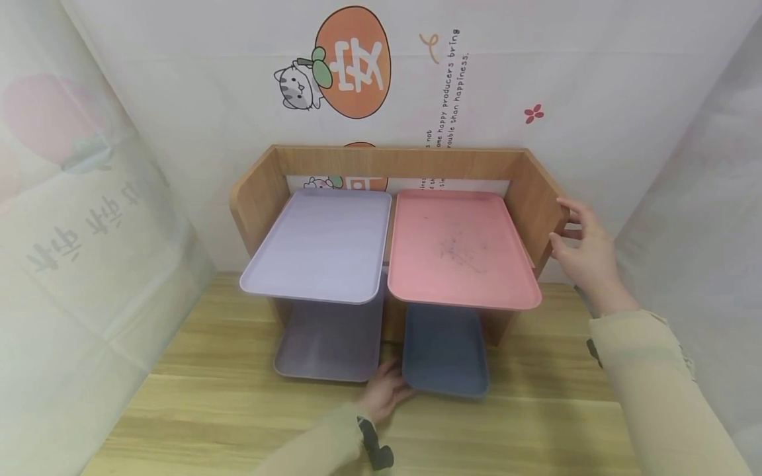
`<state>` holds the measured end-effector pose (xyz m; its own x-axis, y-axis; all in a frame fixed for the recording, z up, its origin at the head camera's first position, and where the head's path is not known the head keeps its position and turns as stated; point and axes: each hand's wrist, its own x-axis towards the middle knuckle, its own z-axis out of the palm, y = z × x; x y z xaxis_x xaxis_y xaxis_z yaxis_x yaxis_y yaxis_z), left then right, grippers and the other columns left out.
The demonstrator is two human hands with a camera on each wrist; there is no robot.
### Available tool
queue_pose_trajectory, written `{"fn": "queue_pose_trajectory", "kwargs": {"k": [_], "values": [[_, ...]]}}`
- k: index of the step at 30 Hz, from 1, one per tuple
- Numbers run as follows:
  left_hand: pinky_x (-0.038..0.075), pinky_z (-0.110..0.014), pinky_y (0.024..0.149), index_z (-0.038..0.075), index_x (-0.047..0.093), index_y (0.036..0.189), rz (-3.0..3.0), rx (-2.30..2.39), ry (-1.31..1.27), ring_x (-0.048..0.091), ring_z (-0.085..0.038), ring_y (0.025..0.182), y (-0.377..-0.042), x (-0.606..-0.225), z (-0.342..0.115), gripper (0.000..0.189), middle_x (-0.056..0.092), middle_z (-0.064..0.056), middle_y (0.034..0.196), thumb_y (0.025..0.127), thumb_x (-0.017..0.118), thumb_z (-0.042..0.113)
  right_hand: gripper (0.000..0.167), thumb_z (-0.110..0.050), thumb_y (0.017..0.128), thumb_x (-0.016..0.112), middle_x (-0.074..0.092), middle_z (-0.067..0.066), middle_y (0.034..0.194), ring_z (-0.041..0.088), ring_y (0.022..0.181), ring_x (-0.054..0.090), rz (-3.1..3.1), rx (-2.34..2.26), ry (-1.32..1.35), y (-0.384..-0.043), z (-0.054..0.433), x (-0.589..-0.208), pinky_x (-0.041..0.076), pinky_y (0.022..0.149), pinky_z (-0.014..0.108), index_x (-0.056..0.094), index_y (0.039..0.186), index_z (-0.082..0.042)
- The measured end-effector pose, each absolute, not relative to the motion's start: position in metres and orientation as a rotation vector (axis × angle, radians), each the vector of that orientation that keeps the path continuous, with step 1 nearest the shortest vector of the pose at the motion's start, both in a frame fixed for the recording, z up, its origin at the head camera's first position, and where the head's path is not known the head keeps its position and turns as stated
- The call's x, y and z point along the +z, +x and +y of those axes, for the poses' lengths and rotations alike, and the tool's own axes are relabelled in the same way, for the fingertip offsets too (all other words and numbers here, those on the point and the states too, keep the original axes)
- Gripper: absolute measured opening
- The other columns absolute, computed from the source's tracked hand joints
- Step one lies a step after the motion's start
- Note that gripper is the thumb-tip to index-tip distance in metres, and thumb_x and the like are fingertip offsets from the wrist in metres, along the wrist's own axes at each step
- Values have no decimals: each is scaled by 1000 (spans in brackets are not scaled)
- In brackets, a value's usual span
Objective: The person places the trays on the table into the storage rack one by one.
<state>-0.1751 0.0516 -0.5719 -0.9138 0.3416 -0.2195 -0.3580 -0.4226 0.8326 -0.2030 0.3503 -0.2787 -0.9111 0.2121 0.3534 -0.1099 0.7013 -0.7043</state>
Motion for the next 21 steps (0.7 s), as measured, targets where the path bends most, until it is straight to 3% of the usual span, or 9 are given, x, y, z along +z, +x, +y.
{"fn": "queue_pose_trajectory", "kwargs": {"k": [6, 14, 17, 21], "values": [[49, -46, 96, -10, 7, 147, 1366, 2391, -34, 40, -43, 129, -180, -573, 55, 64, 17, -41, 145, 92, 39, -10, 62, -11, 95, 51, 34, 24, 133, -14, 86, 37, -2506, 1078, -81, -203, 351, -279, 48, 57, 4, 25, 150, -21], [38, -57, 104, -7, 4, 147, 1257, 2376, -101, 48, -39, 115, -179, -574, 56, 65, 16, -40, 143, 92, 37, -7, 62, -13, 95, 50, 34, 25, 136, -7, 94, 41, -2526, 1070, -94, -203, 350, -279, 48, 58, 4, 24, 150, -26], [33, -60, 107, -1, -2, 149, 1163, 2320, -115, 45, -44, 118, -177, -574, 53, 68, 12, -41, 143, 93, 38, -3, 62, -12, 95, 51, 35, 24, 135, -7, 93, 41, -2518, 1072, -88, -203, 350, -279, 48, 58, 4, 24, 150, -24], [21, -64, 111, 10, -13, 150, 957, 2267, -102, 27, -58, 130, -175, -573, 47, 72, 7, -48, 140, 97, 37, 5, 62, -10, 95, 51, 35, 22, 131, -14, 86, 38, -2503, 1065, -80, -203, 351, -280, 48, 57, 4, 25, 150, -21]]}}
